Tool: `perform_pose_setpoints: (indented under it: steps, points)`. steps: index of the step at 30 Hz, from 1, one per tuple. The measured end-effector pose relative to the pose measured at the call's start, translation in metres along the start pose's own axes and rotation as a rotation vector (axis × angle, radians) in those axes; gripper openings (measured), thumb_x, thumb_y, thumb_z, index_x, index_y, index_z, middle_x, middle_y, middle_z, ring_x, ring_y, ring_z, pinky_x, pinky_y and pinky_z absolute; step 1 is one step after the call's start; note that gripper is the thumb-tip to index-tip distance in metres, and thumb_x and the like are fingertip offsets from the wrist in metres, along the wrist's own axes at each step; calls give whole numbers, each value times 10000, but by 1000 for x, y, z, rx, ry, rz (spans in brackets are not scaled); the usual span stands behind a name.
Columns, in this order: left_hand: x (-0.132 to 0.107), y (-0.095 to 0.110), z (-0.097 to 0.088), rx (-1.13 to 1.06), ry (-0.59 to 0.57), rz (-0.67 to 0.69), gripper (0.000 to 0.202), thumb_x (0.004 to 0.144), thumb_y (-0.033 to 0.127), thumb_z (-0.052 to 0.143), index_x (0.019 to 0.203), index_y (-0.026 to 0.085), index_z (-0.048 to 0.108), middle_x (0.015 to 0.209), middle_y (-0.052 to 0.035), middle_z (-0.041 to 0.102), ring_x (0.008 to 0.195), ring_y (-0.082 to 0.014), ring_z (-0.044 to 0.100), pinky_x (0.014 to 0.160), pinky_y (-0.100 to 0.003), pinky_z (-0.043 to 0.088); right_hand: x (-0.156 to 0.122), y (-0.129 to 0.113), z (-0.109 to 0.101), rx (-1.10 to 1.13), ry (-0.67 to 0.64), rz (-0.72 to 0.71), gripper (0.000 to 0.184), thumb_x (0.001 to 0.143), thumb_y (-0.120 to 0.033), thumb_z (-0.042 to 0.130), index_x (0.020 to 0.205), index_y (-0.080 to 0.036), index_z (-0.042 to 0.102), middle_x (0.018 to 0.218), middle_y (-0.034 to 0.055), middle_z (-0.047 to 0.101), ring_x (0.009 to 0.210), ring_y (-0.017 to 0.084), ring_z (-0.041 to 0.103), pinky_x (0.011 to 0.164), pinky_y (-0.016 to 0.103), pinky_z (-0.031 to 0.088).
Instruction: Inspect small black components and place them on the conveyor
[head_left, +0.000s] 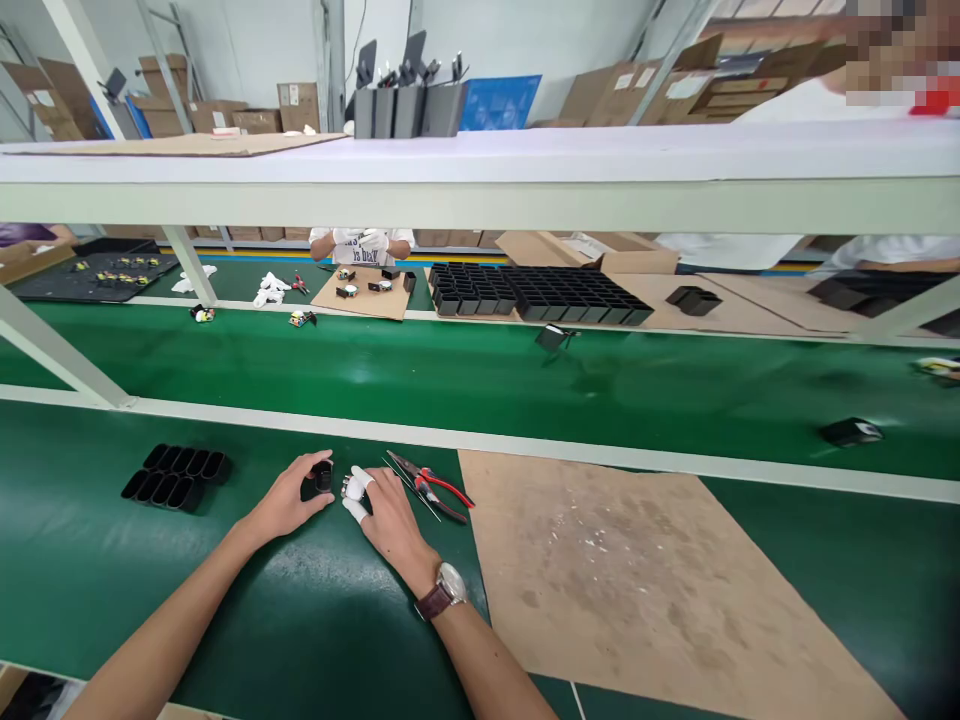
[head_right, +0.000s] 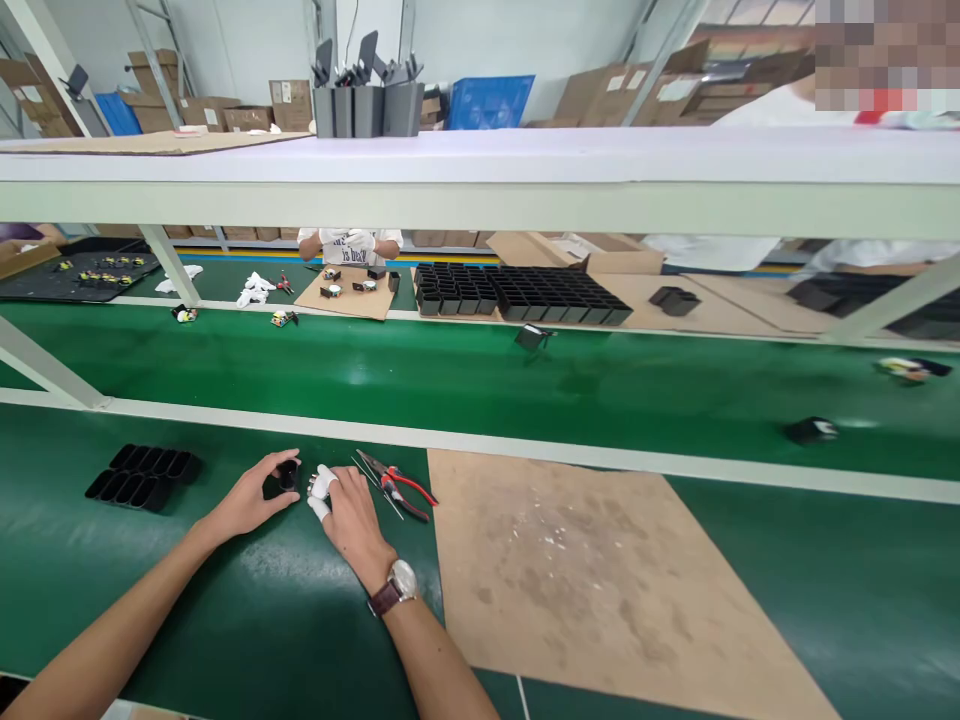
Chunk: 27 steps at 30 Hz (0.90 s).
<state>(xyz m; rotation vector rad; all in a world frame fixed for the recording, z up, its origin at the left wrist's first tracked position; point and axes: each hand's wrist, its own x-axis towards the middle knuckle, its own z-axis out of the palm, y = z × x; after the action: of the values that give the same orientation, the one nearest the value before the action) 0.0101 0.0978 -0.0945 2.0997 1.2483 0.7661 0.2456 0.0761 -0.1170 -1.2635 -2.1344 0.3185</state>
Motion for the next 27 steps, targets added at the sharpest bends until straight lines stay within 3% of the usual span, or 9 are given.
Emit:
perform_pose_setpoints:
  steps: [4, 8, 12, 15, 18, 21, 24, 27]
  points:
    - [-7, -4, 7, -59, 55, -24, 757, 907, 389, 774, 1552, 334, 380, 1501, -111, 539, 1209, -279, 636, 1070, -507, 542, -10, 10, -2, 14, 100, -18, 626, 967, -248, 665, 1535, -198, 408, 1430, 177, 561, 1307, 340, 545, 1053, 565, 535]
    - [-12, -2, 9, -48, 67, -59, 705, 955, 397, 720, 1562, 339, 365, 1480, -112, 569, 1212, -280, 649, 1081, -519, 539, -9, 12, -5, 2, 141, -59, 474, 998, -168, 568, 1463, -201, 480, 1199, 136, 664, 1122, 303, 618, 961, 530, 580]
    - [-14, 2, 13, -30, 63, -25, 674, 992, 363, 669, 1579, 345, 339, 1461, -101, 592, 1236, -261, 646, 1103, -481, 531, -5, 0, -12, 44, 259, -70, 452, 991, -163, 583, 1428, -225, 487, 1195, 125, 648, 1100, 283, 616, 930, 500, 583]
    - [-15, 4, 16, 24, 81, 1, 725, 966, 382, 709, 1585, 350, 334, 1347, -98, 632, 1181, -268, 649, 1047, -475, 557, -4, -10, -20, 78, 318, -78, 478, 977, -151, 604, 1431, -233, 479, 1208, 124, 625, 1107, 274, 609, 933, 485, 569]
    - [-14, 5, 16, 88, 81, -18, 868, 838, 459, 846, 1560, 330, 382, 1189, -86, 641, 1114, -298, 640, 974, -497, 580, -4, -14, -25, 78, 331, -94, 486, 967, -137, 611, 1428, -233, 489, 1179, 120, 623, 1077, 269, 605, 906, 471, 563]
    - [-15, 10, 9, 68, -13, -48, 973, 741, 483, 917, 1553, 335, 403, 1341, -106, 558, 1196, -312, 612, 989, -481, 585, -5, -12, -27, 76, 333, -88, 487, 962, -127, 609, 1423, -244, 505, 1160, 111, 626, 1057, 265, 604, 891, 463, 563]
    - [-15, 18, 0, 0, -124, -52, 1001, 745, 419, 923, 1576, 355, 369, 1526, -113, 429, 1239, -289, 605, 1021, -442, 581, -5, -9, -25, 63, 347, -78, 493, 962, -129, 607, 1431, -248, 511, 1153, 113, 626, 1052, 266, 605, 888, 462, 563]
    - [-13, 24, -6, -28, -241, -17, 908, 766, 342, 912, 1538, 355, 434, 1523, -101, 479, 1227, -285, 618, 1055, -451, 555, -5, -8, -25, 64, 366, -62, 511, 965, -131, 600, 1450, -263, 507, 1161, 114, 625, 1057, 265, 610, 904, 471, 560]
